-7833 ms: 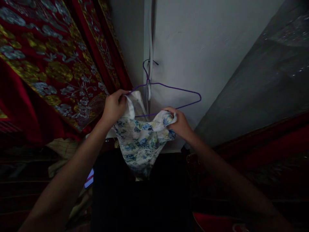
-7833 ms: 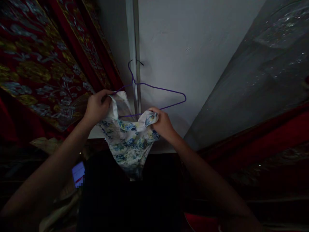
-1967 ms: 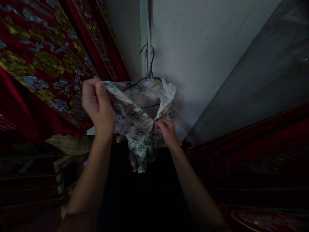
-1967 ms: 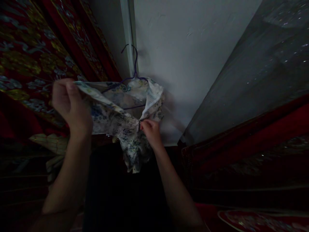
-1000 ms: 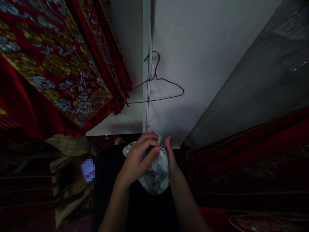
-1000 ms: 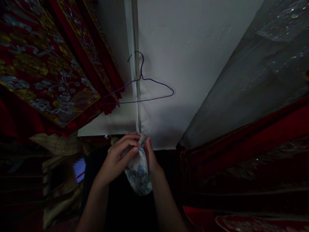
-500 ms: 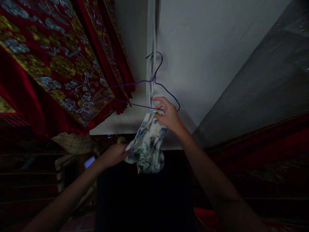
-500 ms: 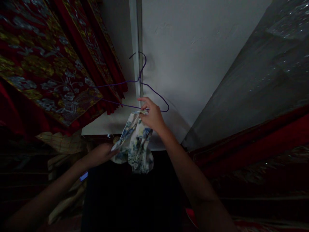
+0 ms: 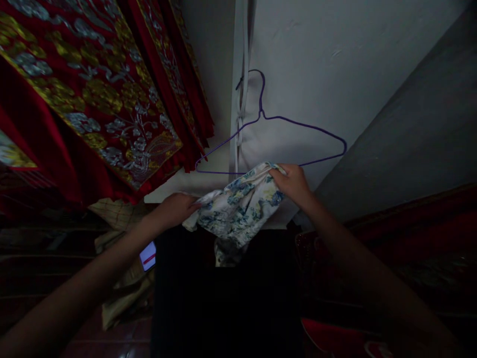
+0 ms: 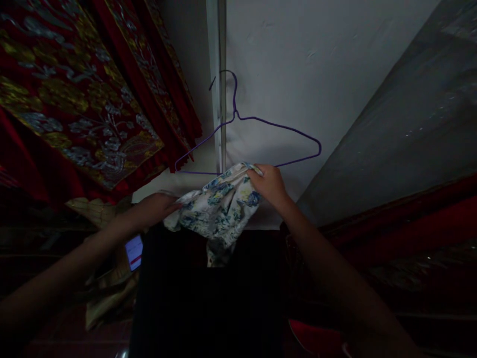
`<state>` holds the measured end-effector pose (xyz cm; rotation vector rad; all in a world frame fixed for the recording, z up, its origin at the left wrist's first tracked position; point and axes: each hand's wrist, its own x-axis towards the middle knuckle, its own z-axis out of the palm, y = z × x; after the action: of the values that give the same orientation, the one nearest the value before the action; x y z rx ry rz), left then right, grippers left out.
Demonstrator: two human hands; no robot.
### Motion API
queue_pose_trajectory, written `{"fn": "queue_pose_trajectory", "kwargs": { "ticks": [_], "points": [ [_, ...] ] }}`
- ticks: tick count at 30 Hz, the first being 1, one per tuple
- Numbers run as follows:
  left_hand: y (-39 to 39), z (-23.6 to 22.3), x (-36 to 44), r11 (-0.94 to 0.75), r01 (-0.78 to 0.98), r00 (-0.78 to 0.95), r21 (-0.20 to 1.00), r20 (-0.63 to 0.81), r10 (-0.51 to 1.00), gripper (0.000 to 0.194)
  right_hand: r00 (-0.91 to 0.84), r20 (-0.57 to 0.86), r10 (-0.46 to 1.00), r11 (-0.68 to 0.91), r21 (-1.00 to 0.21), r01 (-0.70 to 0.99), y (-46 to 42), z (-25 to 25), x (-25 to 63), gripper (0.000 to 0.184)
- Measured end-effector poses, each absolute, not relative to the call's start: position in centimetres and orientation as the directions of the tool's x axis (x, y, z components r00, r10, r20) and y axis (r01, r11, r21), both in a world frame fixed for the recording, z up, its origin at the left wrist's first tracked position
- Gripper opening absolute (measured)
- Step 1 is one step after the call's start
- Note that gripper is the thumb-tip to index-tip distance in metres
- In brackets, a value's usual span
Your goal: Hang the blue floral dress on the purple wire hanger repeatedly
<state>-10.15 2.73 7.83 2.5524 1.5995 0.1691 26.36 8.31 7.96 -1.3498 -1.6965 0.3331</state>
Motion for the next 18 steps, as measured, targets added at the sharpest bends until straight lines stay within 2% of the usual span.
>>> {"fn": "queue_pose_trajectory", "kwargs": {
  "ticks": [3,6,10,13,15,17,18],
  "points": [
    [4.5,11.5,-9.5,-0.533,0.846,0.515,0.015,0.236,0.824,0.027,0.048,0.488,0.871,0.346,-0.681,0.645,7.5,9.4,27.3,0.035],
    [5.0,15.9,-8.0,-0.645,0.765,0.586,-0.011,0.428,0.688,0.021,0.059,0.493,0.868,0.349,-0.691,0.633,6.8,9.7,27.2,0.038],
    [5.4,18.9,-5.4,-0.766,0.629,0.599,0.130,0.548,0.585,0.016,-0.082,0.397,0.914,0.385,-0.787,0.481,5.1,9.4,24.8,0.034],
    [6.8,18.8,-4.8,-0.760,0.589,0.497,0.275,0.618,0.609,0.045,-0.210,0.460,0.863,0.501,-0.725,0.472,3.5,9.8,23.8,0.025],
    [7.8,18.5,-5.2,-0.743,0.587,0.456,0.322,0.627,0.632,0.055,-0.127,0.539,0.833,0.518,-0.676,0.524,2.7,10.7,24.7,0.041],
    [8.3,18.4,-5.9,-0.728,0.603,0.476,0.326,0.585,0.657,0.052,0.090,0.610,0.787,0.449,-0.667,0.595,2.2,11.9,26.6,0.064],
    [8.4,18.4,-6.1,-0.718,0.622,0.488,0.313,0.562,0.668,0.050,0.194,0.634,0.749,0.402,-0.667,0.627,2.2,12.5,27.7,0.070]
  ]
}}
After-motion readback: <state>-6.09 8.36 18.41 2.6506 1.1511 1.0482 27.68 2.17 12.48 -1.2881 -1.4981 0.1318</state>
